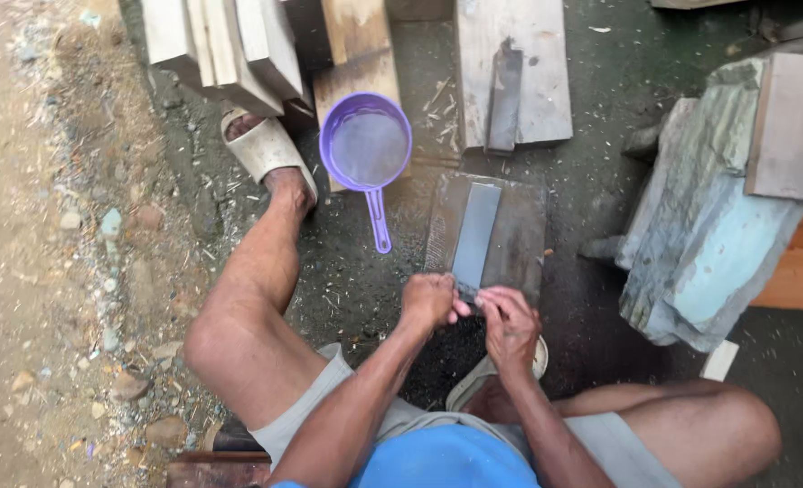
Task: The person sharpens a small metal tool on a rectangular sharpening stone placed on a wooden block. They repeatedly rub the tool against the stone, periodically dipping it into a purple scoop of water to lubricate the surface. The person also inspects the tool's edge by holding it between their fingers.
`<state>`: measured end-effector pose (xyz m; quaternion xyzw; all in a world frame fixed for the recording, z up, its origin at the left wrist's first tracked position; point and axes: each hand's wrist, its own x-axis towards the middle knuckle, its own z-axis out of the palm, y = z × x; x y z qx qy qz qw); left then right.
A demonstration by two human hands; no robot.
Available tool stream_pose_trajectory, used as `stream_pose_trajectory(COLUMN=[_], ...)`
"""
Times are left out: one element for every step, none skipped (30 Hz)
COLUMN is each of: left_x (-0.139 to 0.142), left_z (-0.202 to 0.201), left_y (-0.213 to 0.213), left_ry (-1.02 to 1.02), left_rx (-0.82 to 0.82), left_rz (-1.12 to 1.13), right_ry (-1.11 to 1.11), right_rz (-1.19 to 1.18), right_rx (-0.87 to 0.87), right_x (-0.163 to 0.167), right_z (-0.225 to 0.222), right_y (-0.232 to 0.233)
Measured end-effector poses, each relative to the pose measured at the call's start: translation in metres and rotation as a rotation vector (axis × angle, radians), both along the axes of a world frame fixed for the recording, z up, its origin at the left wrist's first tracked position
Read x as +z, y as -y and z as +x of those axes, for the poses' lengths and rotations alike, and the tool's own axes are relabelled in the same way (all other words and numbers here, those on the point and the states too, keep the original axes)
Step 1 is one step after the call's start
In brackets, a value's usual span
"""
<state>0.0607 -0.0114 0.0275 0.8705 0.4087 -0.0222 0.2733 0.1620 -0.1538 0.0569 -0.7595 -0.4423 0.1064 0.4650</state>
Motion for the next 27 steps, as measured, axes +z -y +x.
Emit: stream_pose_trajectory(left_x=[0.000, -0.001, 0.000, 0.000, 0.000, 0.001, 0.003, 0.001, -0.002, -0.007, -0.010, -0.012, -0.013, -0.012, -0.010, -0.006, -0.002, 0.003, 0.006, 0.008, 0.009, 0.006, 0.003, -0.001, -0.005, -0.009, -0.010], left_z=[0.002, 0.008, 0.017, 0.027, 0.034, 0.037, 0.038, 0.036, 0.031, 0.022, 0.012, 0.009, 0.011, 0.015, 0.023, 0.035, 0.049, 0.062, 0.070, 0.073, 0.072, 0.065, 0.054, 0.039, 0.025, 0.015, 0.010], left_y=[-0.007, -0.019, -0.036, -0.053, -0.067, -0.074, -0.076, -0.071, -0.059, -0.043, -0.024, -0.013, -0.012, -0.012, -0.019, -0.031, -0.046, -0.060, -0.070, -0.073, -0.070, -0.061, -0.046, -0.028, -0.012, -0.002, 0.001], left_ry=[0.037, 0.026, 0.021, 0.162, 0.311, 0.283, 0.245, 0.206, 0.017, -0.175, -0.023, 0.145, 0.095, -0.004, -0.117, -0.171, -0.179, -0.147, -0.126, -0.080, -0.036, 0.002, -0.231, -0.243, -0.056, -0.053, -0.047], left_rx=[-0.062, 0.076, 0.228, 0.383, 0.533, 0.487, 0.434, 0.377, 0.177, -0.023, 0.093, 0.209, 0.100, 0.047, -0.011, -0.039, -0.003, 0.143, 0.305, 0.360, 0.411, 0.459, -0.035, -0.145, -0.006, 0.112, 0.215], left_rz=[0.187, -0.192, -0.550, -0.632, -0.705, -0.648, -0.599, -0.565, -0.444, -0.310, -0.220, -0.117, 0.015, -0.104, -0.244, -0.296, -0.344, -0.466, -0.584, -0.597, -0.621, -0.657, -0.384, -0.181, -0.079, -0.208, -0.333], right_ry=[0.043, 0.061, 0.086, 0.043, 0.000, -0.049, -0.102, -0.151, -0.156, -0.170, -0.204, -0.225, -0.118, -0.018, 0.072, 0.033, 0.009, 0.008, 0.004, 0.015, 0.028, 0.038, 0.036, 0.031, -0.004, -0.040, -0.004], right_rz=[-0.045, -0.078, -0.087, -0.040, 0.013, 0.032, 0.041, 0.037, -0.006, -0.042, -0.025, 0.005, 0.007, -0.012, -0.059, -0.092, -0.098, -0.053, -0.004, -0.025, -0.057, -0.102, -0.124, -0.137, -0.187, -0.239, -0.169], right_rx=[-0.010, -0.009, 0.009, -0.010, -0.028, -0.019, -0.020, -0.028, 0.011, 0.051, 0.017, -0.012, -0.033, -0.055, -0.075, -0.119, -0.164, -0.171, -0.173, -0.153, -0.137, -0.124, -0.094, -0.061, -0.070, -0.081, -0.065], right_x=[0.003, 0.006, 0.006, 0.004, 0.004, 0.005, 0.005, 0.005, 0.005, 0.006, 0.006, 0.004, 0.000, -0.004, -0.008, -0.011, -0.014, -0.015, -0.014, -0.010, -0.004, 0.003, 0.012, 0.021, 0.027, 0.031, 0.033], right_z=[0.000, 0.004, 0.015, 0.027, 0.035, 0.038, 0.040, 0.038, 0.033, 0.021, 0.010, 0.005, 0.002, 0.002, 0.005, 0.010, 0.019, 0.027, 0.032, 0.035, 0.034, 0.030, 0.021, 0.010, 0.002, -0.005, -0.006], right_y=[-0.009, -0.022, -0.046, -0.074, -0.089, -0.095, -0.095, -0.087, -0.071, -0.047, -0.023, -0.009, -0.002, 0.000, -0.004, -0.013, -0.028, -0.043, -0.052, -0.056, -0.054, -0.046, -0.031, -0.012, -0.001, 0.008, 0.007])
